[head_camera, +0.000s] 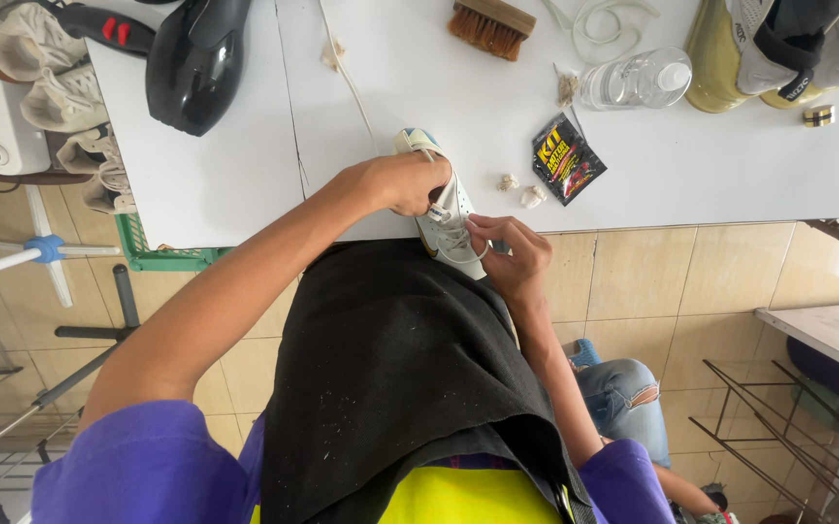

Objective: The person laces a white sneaker placed on a white table. They thread the laces through the eyelets, pull them tight, and tie a knot at the top.

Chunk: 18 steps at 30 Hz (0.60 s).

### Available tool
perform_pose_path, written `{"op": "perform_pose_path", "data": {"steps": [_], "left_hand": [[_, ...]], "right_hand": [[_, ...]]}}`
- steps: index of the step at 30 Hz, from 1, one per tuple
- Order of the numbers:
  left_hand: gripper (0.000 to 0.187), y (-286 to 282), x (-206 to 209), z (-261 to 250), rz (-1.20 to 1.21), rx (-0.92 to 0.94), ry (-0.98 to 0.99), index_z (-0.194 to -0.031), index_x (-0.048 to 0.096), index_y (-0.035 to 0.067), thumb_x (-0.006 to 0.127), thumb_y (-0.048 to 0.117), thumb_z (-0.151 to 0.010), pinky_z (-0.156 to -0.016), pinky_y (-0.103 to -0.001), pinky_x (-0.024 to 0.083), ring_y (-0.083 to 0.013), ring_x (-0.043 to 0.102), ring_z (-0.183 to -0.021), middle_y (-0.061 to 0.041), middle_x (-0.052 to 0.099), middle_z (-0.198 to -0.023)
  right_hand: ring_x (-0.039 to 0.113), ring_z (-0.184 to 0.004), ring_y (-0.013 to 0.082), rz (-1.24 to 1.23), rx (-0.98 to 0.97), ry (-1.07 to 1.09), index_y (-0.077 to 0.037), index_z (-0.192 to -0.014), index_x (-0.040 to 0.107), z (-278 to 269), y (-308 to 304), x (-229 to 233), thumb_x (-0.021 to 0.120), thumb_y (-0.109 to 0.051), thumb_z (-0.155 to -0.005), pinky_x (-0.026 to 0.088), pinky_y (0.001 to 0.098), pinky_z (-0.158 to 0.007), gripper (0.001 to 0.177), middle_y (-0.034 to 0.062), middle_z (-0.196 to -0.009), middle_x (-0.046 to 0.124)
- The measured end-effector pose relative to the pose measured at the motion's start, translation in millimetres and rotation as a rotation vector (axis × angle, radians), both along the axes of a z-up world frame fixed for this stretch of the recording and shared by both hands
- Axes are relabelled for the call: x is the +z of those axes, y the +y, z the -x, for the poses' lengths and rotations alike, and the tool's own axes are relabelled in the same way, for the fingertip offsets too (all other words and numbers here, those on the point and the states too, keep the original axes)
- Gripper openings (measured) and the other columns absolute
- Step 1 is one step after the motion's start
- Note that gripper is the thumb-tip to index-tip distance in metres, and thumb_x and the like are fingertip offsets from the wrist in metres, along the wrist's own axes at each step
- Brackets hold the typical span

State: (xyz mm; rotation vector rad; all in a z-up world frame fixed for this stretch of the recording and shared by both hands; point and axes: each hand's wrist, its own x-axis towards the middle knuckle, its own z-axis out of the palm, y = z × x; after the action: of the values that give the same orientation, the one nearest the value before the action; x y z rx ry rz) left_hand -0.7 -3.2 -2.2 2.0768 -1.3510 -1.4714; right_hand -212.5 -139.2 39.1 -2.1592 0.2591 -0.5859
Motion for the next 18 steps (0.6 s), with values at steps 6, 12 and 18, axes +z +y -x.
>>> {"op": "perform_pose_path", "data": {"steps": [6, 12, 18], "left_hand": [[0.016, -2, 10, 14, 0.164, 0.152, -0.077, -0.079, 0.075, 0.001, 0.067, 0.01, -0.089, -0.07, -0.048, 0.062, -0.0411, 0.078, -0.079, -0.023, 0.075, -0.08], [0.02, -1, -17, 27, 0.254, 0.237, -0.149, -0.075, 0.074, -0.003, 0.063, 0.009, -0.087, -0.064, -0.049, 0.062, -0.0443, 0.077, -0.072, -0.024, 0.072, -0.071], [0.021, -8, -1, 35, 0.305, 0.041, -0.432, -0.074, 0.073, 0.0, 0.062, -0.006, -0.091, -0.062, -0.04, 0.063, -0.0343, 0.077, -0.066, -0.019, 0.073, -0.071]], "right_hand": [[0.082, -0.072, 0.0286, -0.065, -0.123, 0.094, -0.008, -0.075, 0.073, -1, 5, -14, 0.097, -0.009, -0.09, 0.065, 0.0386, -0.066, 0.029, 0.0074, -0.084, 0.085], [0.083, -0.075, 0.0296, -0.11, -0.1, 0.142, -0.008, -0.076, 0.071, -8, 8, 1, 0.095, -0.01, -0.093, 0.063, 0.0382, -0.067, 0.029, 0.0064, -0.083, 0.084], [0.073, -0.13, 0.044, -0.218, 0.079, 0.229, -0.008, -0.126, 0.078, -1, -11, 29, 0.099, -0.014, -0.083, 0.057, 0.0548, -0.11, 0.048, 0.017, -0.132, 0.081]]}}
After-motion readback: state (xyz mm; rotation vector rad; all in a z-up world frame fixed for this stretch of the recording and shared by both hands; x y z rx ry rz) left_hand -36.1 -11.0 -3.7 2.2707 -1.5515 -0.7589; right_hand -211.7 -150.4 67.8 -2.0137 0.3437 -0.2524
